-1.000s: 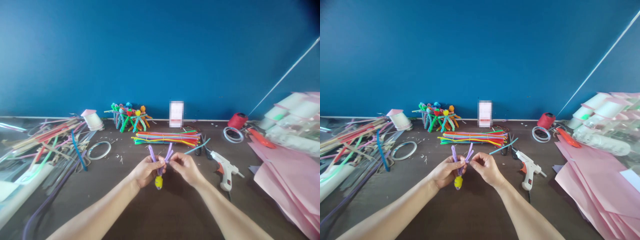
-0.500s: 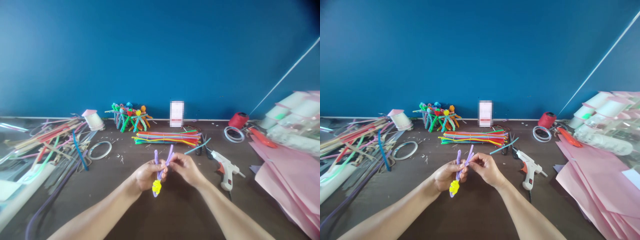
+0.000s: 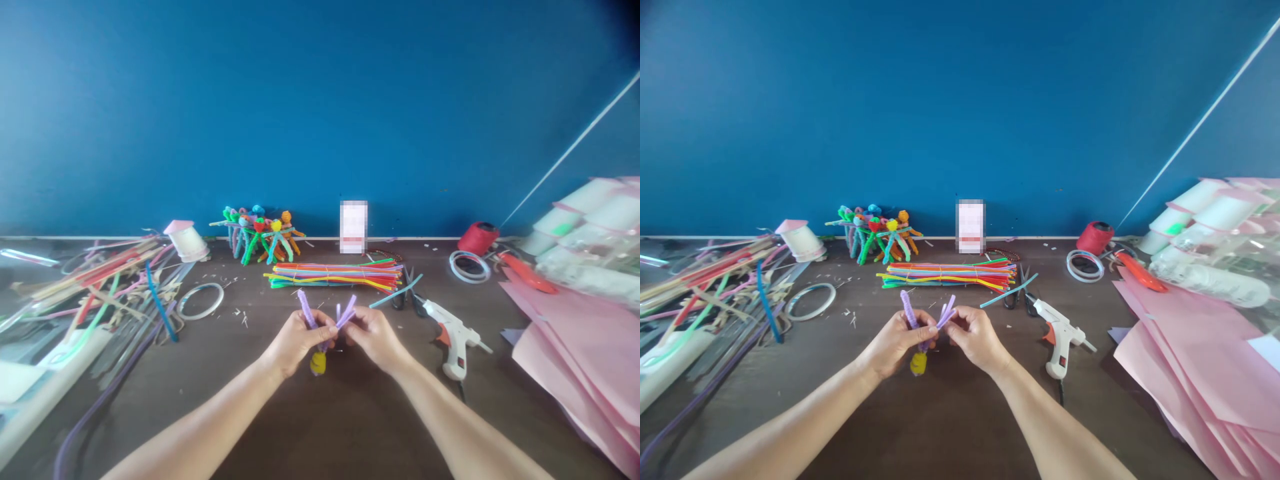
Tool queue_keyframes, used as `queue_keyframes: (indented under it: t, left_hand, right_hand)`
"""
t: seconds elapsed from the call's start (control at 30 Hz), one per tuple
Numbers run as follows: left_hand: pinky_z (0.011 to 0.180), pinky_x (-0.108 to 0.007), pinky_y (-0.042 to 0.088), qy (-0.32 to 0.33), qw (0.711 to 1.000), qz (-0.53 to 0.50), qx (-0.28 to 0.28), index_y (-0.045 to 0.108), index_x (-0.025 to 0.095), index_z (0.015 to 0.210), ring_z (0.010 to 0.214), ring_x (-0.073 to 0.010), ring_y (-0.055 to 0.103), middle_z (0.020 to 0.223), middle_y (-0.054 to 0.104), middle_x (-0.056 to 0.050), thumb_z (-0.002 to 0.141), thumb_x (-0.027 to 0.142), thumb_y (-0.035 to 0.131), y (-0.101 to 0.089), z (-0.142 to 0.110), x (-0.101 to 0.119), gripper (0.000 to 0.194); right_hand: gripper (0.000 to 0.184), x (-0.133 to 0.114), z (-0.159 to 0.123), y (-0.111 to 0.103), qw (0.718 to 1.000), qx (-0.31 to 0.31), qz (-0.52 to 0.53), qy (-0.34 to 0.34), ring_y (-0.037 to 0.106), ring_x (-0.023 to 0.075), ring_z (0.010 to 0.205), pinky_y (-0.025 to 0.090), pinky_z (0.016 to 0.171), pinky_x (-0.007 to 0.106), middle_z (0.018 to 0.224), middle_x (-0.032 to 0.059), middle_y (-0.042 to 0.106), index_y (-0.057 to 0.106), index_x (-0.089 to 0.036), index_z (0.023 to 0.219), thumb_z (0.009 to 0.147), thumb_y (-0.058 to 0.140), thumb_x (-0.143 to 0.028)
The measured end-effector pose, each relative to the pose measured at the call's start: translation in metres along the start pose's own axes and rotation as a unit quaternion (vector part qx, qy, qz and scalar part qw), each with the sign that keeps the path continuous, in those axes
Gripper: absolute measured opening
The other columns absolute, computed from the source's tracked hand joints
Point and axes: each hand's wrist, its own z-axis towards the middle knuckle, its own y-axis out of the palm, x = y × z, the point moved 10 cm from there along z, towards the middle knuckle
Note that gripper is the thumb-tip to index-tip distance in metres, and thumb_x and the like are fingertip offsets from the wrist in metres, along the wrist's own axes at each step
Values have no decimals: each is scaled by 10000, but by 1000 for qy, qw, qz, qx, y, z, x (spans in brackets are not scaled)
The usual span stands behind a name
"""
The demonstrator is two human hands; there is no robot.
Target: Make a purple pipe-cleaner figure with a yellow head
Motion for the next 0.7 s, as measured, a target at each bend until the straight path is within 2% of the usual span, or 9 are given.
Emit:
queue_keyframes:
  t: [0.17,0.27,0.43,0.57,0.7]
  left_hand:
    - [498,-205,391,84,983,159,47,612,121,603,484,-95,500,516,573,-5,613,278,672,-4,-3,19,168]
    - [495,-202,388,93,976,189,55,624,127,618,487,-94,497,523,577,-3,625,276,655,-5,-3,21,153]
    - [476,-203,383,24,993,111,35,598,109,618,462,-91,500,490,563,-5,600,287,676,-6,2,3,196]
    - [467,-198,377,-30,999,22,-5,584,104,629,464,-93,520,494,552,-2,566,297,709,1,2,-12,238]
    - [481,-197,373,-45,998,9,-36,602,106,646,479,-90,517,514,561,-12,596,299,693,7,0,-16,219]
  right_hand:
    - [103,-3,-3,-3,1000,22,8,-12,494,108,511,401,502,218,561,-19,543,626,-165,737,699,533,-187]
    - [122,-4,-3,-2,1000,13,16,-17,491,111,529,393,511,219,587,-9,553,636,-166,765,710,535,-208]
    - [93,-12,-3,-5,999,30,-2,-40,494,113,556,392,540,221,609,-10,565,634,-170,709,706,550,-209]
    - [85,-12,-2,1,999,-6,44,-25,494,100,537,393,517,213,634,-17,563,626,-179,714,711,543,-197]
    - [82,-6,-2,7,995,-42,85,-2,507,109,565,397,493,209,638,-15,546,617,-177,716,720,548,-221]
